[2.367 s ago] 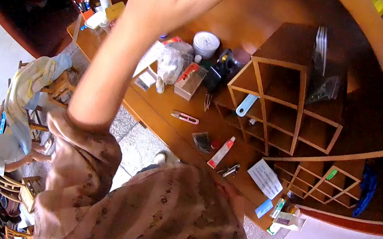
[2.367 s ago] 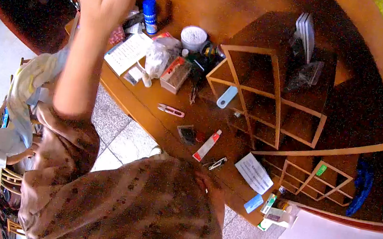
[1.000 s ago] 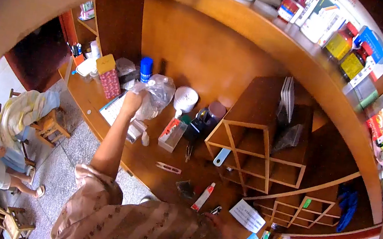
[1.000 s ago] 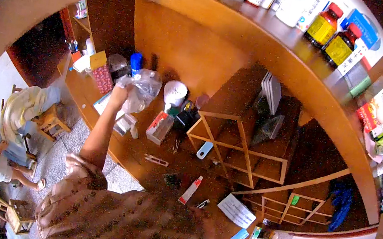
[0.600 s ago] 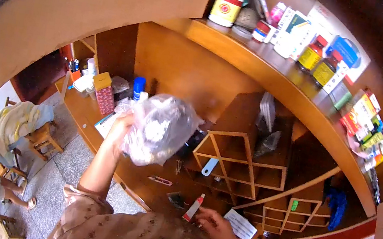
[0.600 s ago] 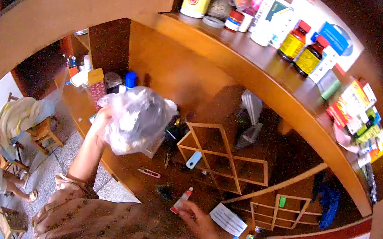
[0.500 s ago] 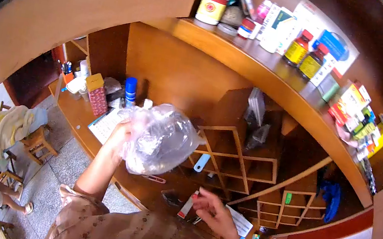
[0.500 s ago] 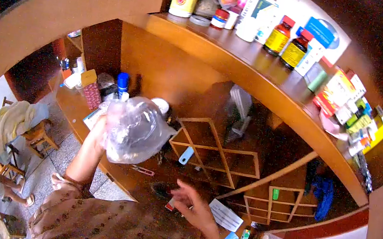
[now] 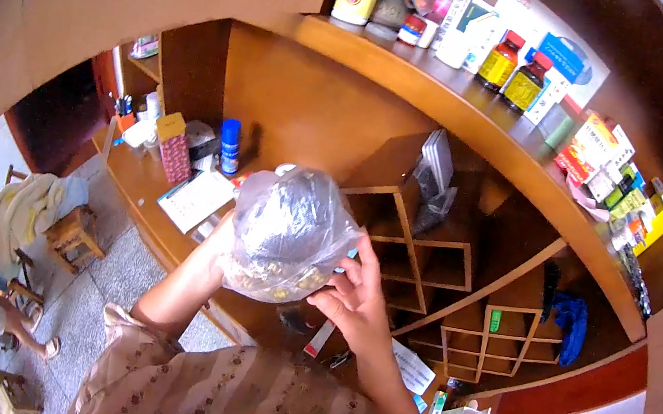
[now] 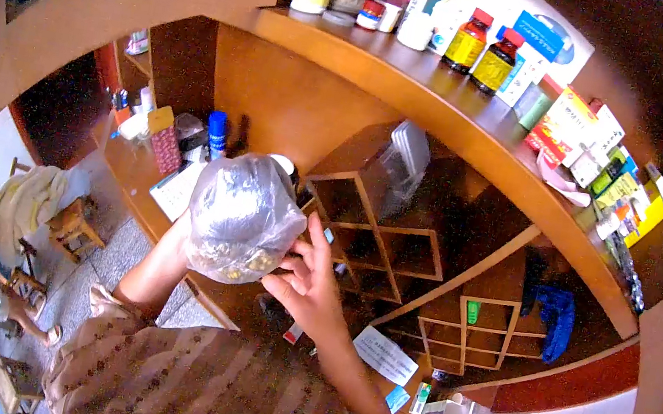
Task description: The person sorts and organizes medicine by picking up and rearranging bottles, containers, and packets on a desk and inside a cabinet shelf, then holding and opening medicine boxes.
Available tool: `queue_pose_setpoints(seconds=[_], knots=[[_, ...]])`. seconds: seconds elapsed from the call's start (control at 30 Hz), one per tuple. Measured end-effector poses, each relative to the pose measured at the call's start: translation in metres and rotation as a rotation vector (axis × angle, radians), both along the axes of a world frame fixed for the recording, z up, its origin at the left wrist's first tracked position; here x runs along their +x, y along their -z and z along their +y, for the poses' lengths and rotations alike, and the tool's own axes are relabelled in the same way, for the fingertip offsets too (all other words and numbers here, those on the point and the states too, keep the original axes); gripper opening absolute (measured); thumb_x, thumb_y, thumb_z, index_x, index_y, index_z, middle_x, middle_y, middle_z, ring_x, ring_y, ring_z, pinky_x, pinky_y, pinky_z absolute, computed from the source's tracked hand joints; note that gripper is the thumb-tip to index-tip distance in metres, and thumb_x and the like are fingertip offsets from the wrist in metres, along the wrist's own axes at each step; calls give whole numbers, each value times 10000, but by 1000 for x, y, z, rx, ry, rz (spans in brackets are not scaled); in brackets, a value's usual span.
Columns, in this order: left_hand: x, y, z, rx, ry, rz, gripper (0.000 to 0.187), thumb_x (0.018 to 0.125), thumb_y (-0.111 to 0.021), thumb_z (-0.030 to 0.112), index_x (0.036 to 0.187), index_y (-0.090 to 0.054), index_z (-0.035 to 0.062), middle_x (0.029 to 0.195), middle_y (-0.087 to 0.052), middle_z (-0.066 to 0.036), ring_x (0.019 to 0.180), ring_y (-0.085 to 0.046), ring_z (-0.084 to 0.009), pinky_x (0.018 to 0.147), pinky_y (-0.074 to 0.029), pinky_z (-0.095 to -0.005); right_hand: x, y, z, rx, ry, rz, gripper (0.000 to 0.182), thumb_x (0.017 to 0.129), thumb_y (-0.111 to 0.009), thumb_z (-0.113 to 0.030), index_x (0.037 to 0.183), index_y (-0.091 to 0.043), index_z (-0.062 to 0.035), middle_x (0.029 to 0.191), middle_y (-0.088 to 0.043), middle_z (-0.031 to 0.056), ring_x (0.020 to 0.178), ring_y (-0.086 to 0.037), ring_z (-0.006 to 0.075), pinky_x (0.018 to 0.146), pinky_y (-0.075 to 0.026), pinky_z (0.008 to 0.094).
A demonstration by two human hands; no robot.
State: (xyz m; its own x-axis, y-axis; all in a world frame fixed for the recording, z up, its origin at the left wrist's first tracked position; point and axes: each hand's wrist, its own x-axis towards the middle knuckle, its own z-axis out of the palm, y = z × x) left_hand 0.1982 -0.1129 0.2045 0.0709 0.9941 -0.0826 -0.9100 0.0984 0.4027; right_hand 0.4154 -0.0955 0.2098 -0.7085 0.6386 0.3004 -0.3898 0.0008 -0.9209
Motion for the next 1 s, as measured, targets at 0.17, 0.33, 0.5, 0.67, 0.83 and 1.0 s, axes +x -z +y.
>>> queue_pose_setpoints(seconds=[0.17, 0.33, 0.5, 0.67, 0.83, 1.0], knots=[[7, -7, -10, 50, -7, 64, 331, 932, -486, 279, 1118, -564, 17, 1061, -625, -129, 922, -635, -240, 831, -534, -373, -5, -2, -6, -8, 48, -12, 909, 779, -675, -23, 1457, -75, -100, 1277, -414, 130, 1112, -504, 219, 961, -408, 373], [15, -17, -18, 25, 15, 45, 318, 923, -521, 258, 1103, -574, 1, 1020, -643, -129, 870, -657, -212, 750, -565, -355, -7, -5, -11, -40, 40, 18, 867, 783, -655, -5, 1449, -107, -93, 1305, -400, 125, 1183, -466, 225, 998, -379, 380], [9, 6, -12, 0, 30, 86, 311, 916, -535, 230, 1107, -566, -13, 1018, -640, -142, 854, -661, -215, 741, -567, -343, -7, 2, -9, 1, 79, 7, 825, 796, -635, 0, 1440, -127, -90, 1327, -398, 139, 1199, -453, 231, 992, -388, 380], [2, 4, -15, 46, -89, 130, 296, 914, -525, 173, 1124, -550, -34, 1021, -636, -145, 874, -655, -215, 779, -551, -343, -4, 9, -5, -115, 112, -26, 807, 830, -603, -37, 1449, -90, -101, 1339, -384, 160, 1217, -435, 272, 958, -425, 414], [-6, -2, -17, 110, -440, 514, 261, 916, -504, 130, 1120, -549, -27, 1013, -625, -120, 873, -635, -198, 787, -526, -326, -3, 8, -1, -45, 103, 25, 862, 870, -555, -94, 1459, 70, -171, 1448, -185, 220, 1274, -351, 384, 928, -432, 486], [-3, 7, -21, 118, -563, 771, 242, 938, -480, 145, 1095, -566, -18, 941, -636, -68, 821, -617, -136, 718, -500, -265, -16, 10, -3, -27, 15, 59, 1015, 795, -595, 8, 1446, 149, -225, 1503, -31, 157, 1339, -234, 365, 1004, -331, 522]])
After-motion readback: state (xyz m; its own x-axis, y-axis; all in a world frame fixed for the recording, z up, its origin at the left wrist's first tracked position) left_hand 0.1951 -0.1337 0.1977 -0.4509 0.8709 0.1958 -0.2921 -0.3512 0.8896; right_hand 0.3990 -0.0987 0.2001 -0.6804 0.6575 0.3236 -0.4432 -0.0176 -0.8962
